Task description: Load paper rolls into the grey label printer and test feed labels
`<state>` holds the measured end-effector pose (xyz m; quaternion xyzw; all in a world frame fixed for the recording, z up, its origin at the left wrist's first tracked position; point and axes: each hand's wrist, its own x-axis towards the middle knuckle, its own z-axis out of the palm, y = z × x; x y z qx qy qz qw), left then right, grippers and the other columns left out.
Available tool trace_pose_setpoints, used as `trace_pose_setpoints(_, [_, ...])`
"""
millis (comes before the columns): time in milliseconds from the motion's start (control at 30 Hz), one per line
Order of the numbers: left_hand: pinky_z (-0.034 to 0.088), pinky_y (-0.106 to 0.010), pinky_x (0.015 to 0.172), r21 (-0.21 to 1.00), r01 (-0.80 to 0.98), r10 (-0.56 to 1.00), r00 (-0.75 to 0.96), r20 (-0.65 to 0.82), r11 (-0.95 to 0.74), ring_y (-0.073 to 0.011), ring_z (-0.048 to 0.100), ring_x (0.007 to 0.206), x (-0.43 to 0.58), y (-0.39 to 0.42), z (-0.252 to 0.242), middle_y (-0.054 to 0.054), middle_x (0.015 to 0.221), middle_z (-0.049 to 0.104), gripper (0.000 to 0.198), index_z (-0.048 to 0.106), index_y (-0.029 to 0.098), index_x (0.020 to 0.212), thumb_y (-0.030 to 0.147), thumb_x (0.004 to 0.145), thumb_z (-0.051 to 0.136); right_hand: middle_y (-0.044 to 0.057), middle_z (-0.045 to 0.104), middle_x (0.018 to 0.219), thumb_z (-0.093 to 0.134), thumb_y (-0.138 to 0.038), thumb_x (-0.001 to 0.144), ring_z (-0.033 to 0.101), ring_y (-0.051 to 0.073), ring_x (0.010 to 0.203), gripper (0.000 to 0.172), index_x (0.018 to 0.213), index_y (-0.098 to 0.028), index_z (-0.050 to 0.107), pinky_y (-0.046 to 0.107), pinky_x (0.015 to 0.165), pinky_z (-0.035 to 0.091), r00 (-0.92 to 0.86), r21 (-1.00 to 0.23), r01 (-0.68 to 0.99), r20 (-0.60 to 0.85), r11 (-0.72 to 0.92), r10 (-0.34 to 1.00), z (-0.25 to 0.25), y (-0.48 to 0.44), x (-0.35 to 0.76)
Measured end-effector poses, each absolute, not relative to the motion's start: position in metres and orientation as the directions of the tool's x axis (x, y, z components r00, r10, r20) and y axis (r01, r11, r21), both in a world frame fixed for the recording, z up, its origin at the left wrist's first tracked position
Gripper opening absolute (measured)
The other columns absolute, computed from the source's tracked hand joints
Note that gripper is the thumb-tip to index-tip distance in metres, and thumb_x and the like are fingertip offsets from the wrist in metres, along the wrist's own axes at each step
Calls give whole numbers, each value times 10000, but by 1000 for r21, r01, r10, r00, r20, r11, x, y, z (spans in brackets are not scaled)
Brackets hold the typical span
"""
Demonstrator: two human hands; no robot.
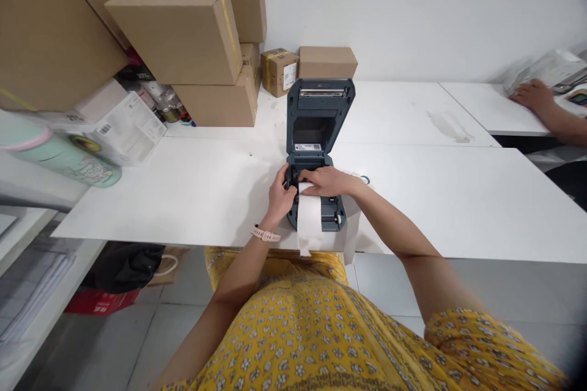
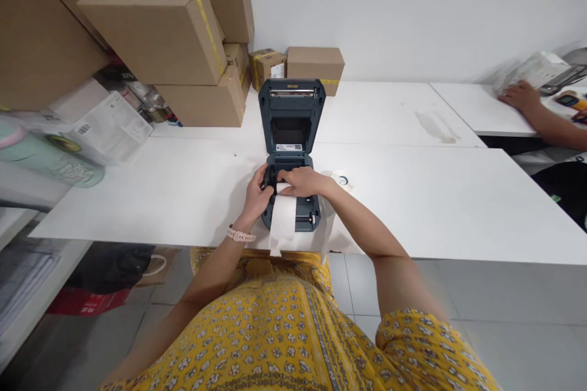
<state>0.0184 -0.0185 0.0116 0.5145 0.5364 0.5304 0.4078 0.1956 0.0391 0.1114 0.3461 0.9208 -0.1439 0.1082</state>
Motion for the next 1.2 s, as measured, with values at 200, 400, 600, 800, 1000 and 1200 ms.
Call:
trace_pose_setpoints(200, [409,-475,1280,993,99,988,-130,77,-64,-307,543,1488,18,-20,13,-126,1592,572,795,511,193,1543,62,761,575,218,807,1114,626,-323,998,755,379,1081,347,1276,-150,741,407,893,500,-700,-107,701,-289,705,653,102,35,186])
trace_pose_setpoints(400, [374,-459,1302,997,23,990,-123,72,-69,-280,495,1529,20,-19,10,-107,1619,535,795,473,221,1549,79,773,574,151,738,1389,540,-253,1056,681,309,1288,359,1367,-182,703,425,1090,474,-718,-138,696,-169,705,675,98,15,198])
trace_pose_setpoints(600, [353,-469,1311,998,21,991,-117,61,-59,-292,472,1539,21,-19,14,-115,1597,547,778,465,215,1541,98,781,582,128,797,1268,417,-295,1107,750,298,1134,404,1336,-169,725,462,1006,570,-653,-215,732,48,647,756,78,-38,208])
trace_pose_setpoints(800, [351,-459,1310,998,20,989,-130,67,-65,-291,481,1528,23,-20,17,-132,1629,506,775,453,194,1538,102,781,592,184,687,1459,415,-221,1086,694,342,1319,434,1387,-117,710,533,1122,569,-517,-269,764,288,586,806,56,-76,197])
trace_pose_setpoints(1000, [367,-449,1300,997,28,990,-117,81,-79,-276,484,1526,24,-23,17,-100,1605,536,739,449,235,1542,124,825,589,159,668,1487,442,-95,1024,645,328,1400,474,1417,-168,695,552,1138,590,-505,-342,724,328,599,798,50,-86,195])
trace_pose_setpoints(1200, [405,-431,1276,997,26,990,-123,68,-66,-270,509,1503,24,-23,18,-110,1590,552,738,445,216,1543,114,825,581,119,677,1491,460,-135,1058,621,297,1426,408,1363,-196,724,514,1148,579,-475,-370,708,381,602,793,47,-91,197])
